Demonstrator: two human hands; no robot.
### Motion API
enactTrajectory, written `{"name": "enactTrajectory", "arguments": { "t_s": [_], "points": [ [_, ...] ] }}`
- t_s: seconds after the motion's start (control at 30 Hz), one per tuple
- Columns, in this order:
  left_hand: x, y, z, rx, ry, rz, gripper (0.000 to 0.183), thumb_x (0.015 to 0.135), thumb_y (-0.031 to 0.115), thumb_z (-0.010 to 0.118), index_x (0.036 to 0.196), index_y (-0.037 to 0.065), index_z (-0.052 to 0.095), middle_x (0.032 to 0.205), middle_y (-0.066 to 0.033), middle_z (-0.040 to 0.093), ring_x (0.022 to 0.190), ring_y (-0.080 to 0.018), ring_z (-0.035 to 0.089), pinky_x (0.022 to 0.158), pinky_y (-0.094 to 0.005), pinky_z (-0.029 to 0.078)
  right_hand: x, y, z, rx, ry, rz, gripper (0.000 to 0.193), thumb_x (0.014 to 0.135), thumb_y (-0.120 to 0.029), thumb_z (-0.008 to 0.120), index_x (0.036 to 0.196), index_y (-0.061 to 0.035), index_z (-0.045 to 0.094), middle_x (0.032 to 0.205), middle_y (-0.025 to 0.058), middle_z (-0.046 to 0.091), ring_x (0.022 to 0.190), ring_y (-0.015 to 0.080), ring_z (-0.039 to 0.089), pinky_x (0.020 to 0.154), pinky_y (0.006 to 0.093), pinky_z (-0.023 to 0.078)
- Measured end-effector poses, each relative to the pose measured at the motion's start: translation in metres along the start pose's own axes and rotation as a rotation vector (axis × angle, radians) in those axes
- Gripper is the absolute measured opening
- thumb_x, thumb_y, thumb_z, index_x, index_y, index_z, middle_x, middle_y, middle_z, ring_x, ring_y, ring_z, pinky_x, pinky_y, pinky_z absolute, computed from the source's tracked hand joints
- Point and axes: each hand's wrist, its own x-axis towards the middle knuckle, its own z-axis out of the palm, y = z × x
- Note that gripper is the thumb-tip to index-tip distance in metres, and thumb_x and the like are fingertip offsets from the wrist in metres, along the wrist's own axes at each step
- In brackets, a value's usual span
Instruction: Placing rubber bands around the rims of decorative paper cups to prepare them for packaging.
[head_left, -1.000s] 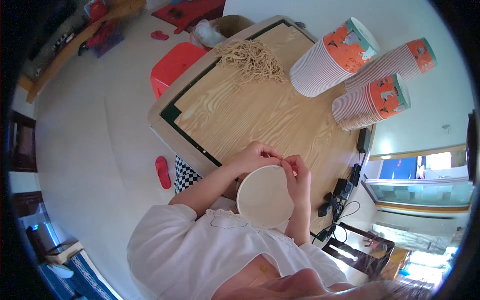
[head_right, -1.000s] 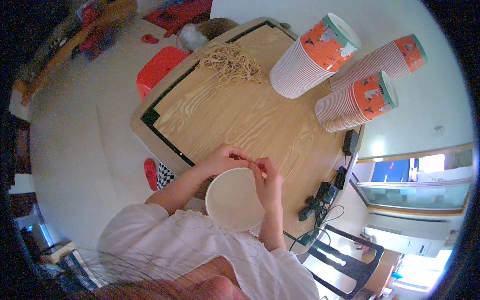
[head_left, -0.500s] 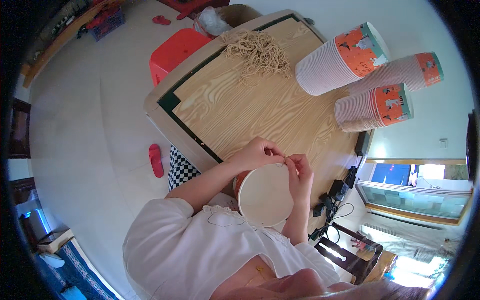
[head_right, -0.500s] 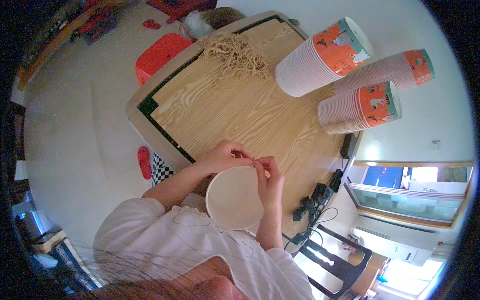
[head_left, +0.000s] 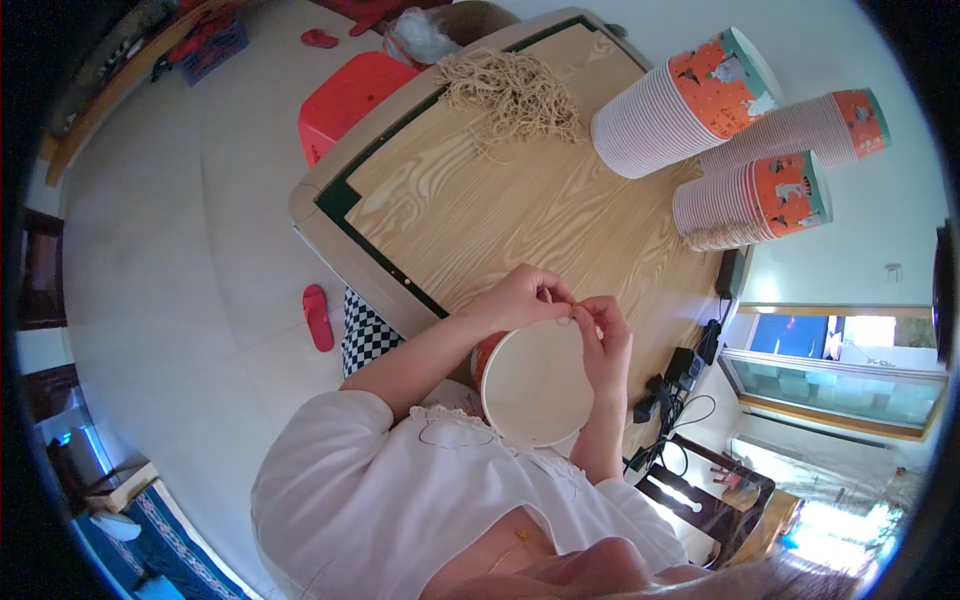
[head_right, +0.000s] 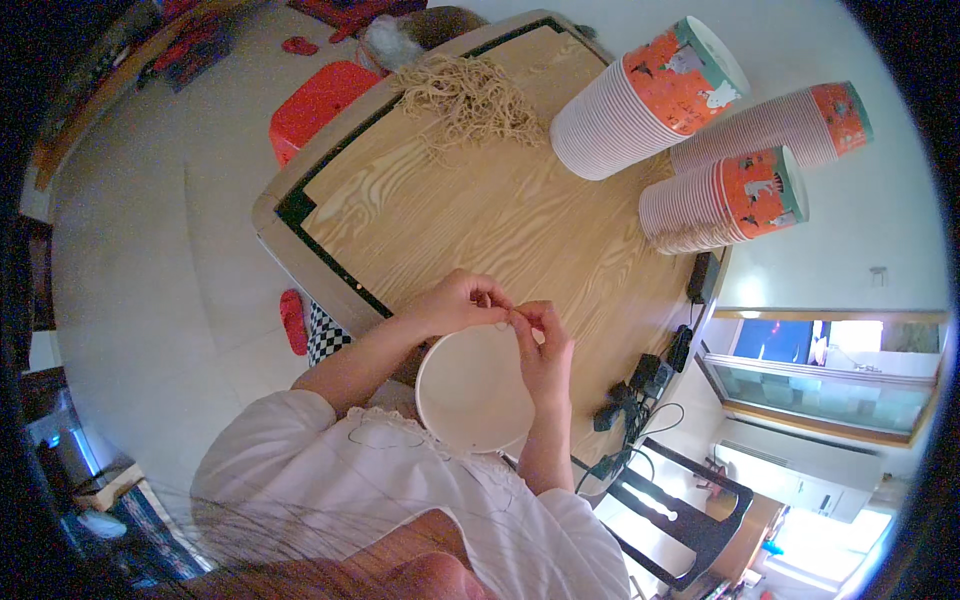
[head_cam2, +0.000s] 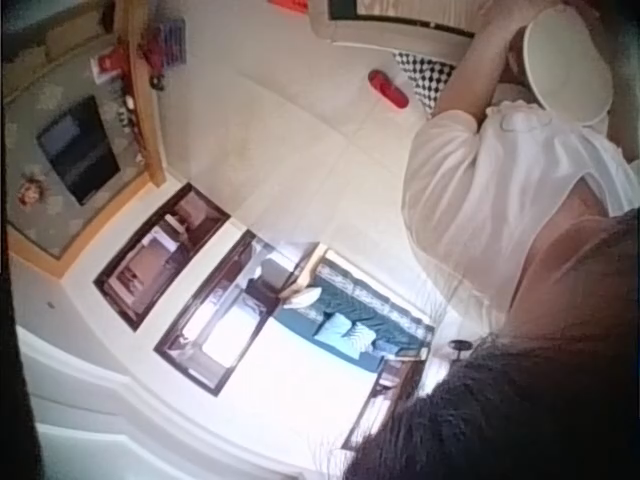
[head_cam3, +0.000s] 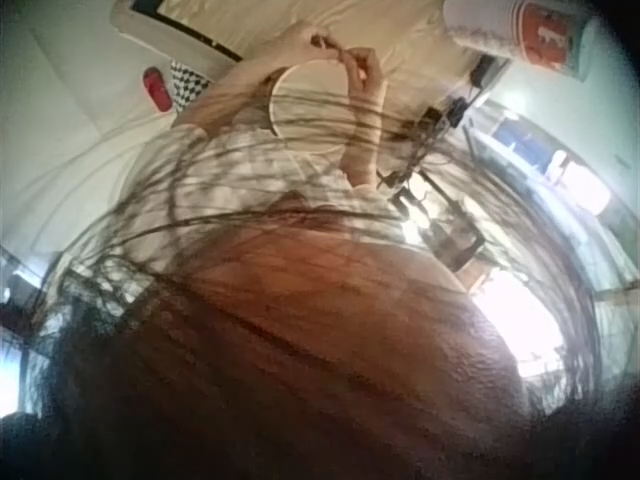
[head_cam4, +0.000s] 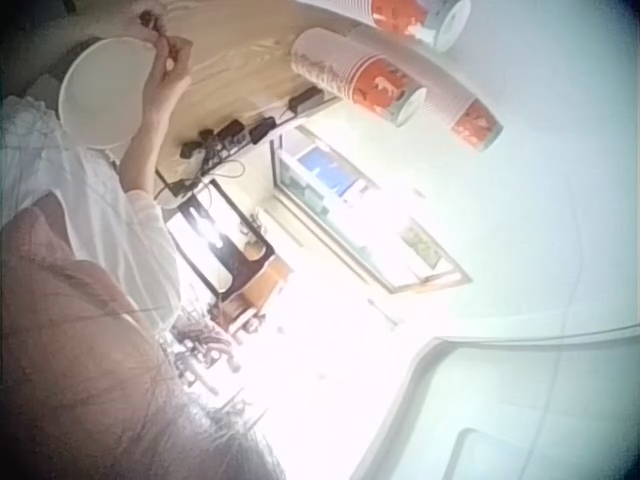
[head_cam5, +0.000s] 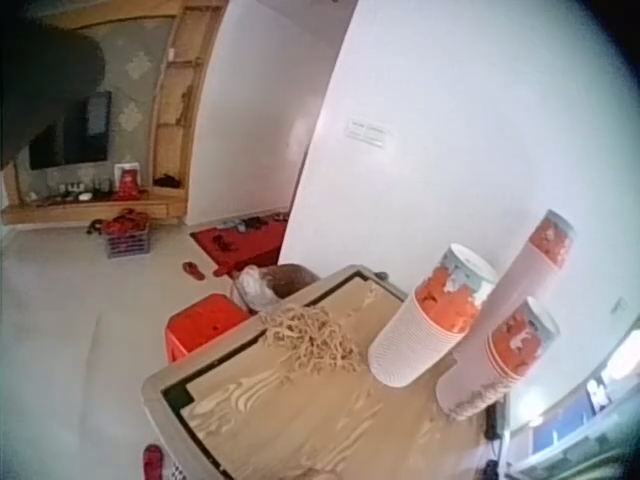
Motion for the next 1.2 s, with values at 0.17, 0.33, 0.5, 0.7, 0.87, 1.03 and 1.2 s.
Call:
{"name": "enactTrajectory", "arguments": {
  "t_s": [0.17, 0.33, 0.5, 0.7, 0.87, 1.03, 1.2],
  "points": [
    [0.004, -0.019, 0.002, -0.207, 0.04, 0.05, 0.013, 0.077, 0.008, 0.064, 0.087, 0.001, 0.063, 0.077, -0.0034, 0.064, 0.068, -0.0092, 0.057, 0.06, -0.023, 0.046, 0.001, -0.004, 0.005, -0.019, -0.004, 0.071, 0.013, 0.087, -0.003, 0.055, 0.1, -0.0019, 0.056, 0.08, 0.0032, 0.059, 0.076, 0.01, 0.057, 0.07, 0.0229, 0.046],
    [0.002, -0.022, -0.013, -0.361, -0.012, 0.009, 0.007, 0.08, 0.008, 0.059, 0.087, 0.005, 0.058, 0.076, -0.0008, 0.062, 0.065, -0.0071, 0.056, 0.055, -0.021, 0.043, 0.002, -0.004, 0.003, -0.046, -0.067, 0.058, 0.019, 0.086, -0.003, 0.055, 0.105, -0.0029, 0.056, 0.08, 0.0042, 0.06, 0.076, 0.0113, 0.058, 0.073, 0.0255, 0.047],
    [-0.004, -0.023, -0.023, -0.511, -0.004, -0.162, 0.005, 0.084, 0.01, 0.056, 0.088, 0.006, 0.055, 0.077, -0.0018, 0.062, 0.064, -0.0063, 0.055, 0.05, -0.0196, 0.04, 0.002, -0.002, 0.001, -0.106, -0.094, 0.001, 0.021, 0.085, -0.006, 0.059, 0.105, -0.0013, 0.056, 0.084, 0.0125, 0.061, 0.076, 0.02, 0.062, 0.07, 0.0294, 0.05],
    [-0.01, -0.018, -0.032, -0.439, -0.007, -0.13, 0.006, 0.085, 0.012, 0.056, 0.089, 0.007, 0.055, 0.08, -0.0019, 0.062, 0.061, -0.0069, 0.056, 0.047, -0.0191, 0.039, 0.001, -0.007, 0.002, -0.147, -0.123, 0.021, 0.02, 0.085, -0.006, 0.059, 0.104, -0.001, 0.057, 0.087, 0.013, 0.061, 0.079, 0.0219, 0.063, 0.071, 0.0306, 0.05],
    [-0.011, -0.018, -0.032, -0.459, -0.02, -0.078, 0.006, 0.087, 0.014, 0.057, 0.089, 0.008, 0.055, 0.081, -0.0017, 0.062, 0.063, -0.0071, 0.056, 0.049, -0.0199, 0.041, 0.004, -0.009, -0.003, -0.057, -0.177, -0.024, 0.019, 0.084, -0.003, 0.059, 0.103, -0.0005, 0.059, 0.087, 0.0086, 0.061, 0.084, 0.0153, 0.059, 0.076, 0.0267, 0.047],
    [-0.012, -0.014, -0.029, -0.479, -0.01, -0.059, 0.008, 0.087, 0.015, 0.058, 0.09, 0.008, 0.056, 0.082, -0.0021, 0.062, 0.063, -0.0073, 0.056, 0.051, -0.0201, 0.042, 0.013, -0.021, -0.007, -0.178, -0.222, -0.105, 0.02, 0.082, -0.003, 0.06, 0.102, 0.0002, 0.059, 0.089, 0.0084, 0.062, 0.085, 0.0164, 0.06, 0.077, 0.0273, 0.046],
    [-0.01, -0.011, -0.027, -0.497, 0.014, -0.024, 0.008, 0.087, 0.014, 0.058, 0.091, 0.007, 0.056, 0.081, -0.002, 0.063, 0.063, -0.007, 0.056, 0.051, -0.0201, 0.042, 0.024, -0.029, -0.005, -0.153, -0.225, -0.079, 0.017, 0.083, -0.006, 0.061, 0.098, 0.0008, 0.06, 0.087, 0.0083, 0.063, 0.082, 0.0167, 0.06, 0.076, 0.0276, 0.046]
  ]
}}
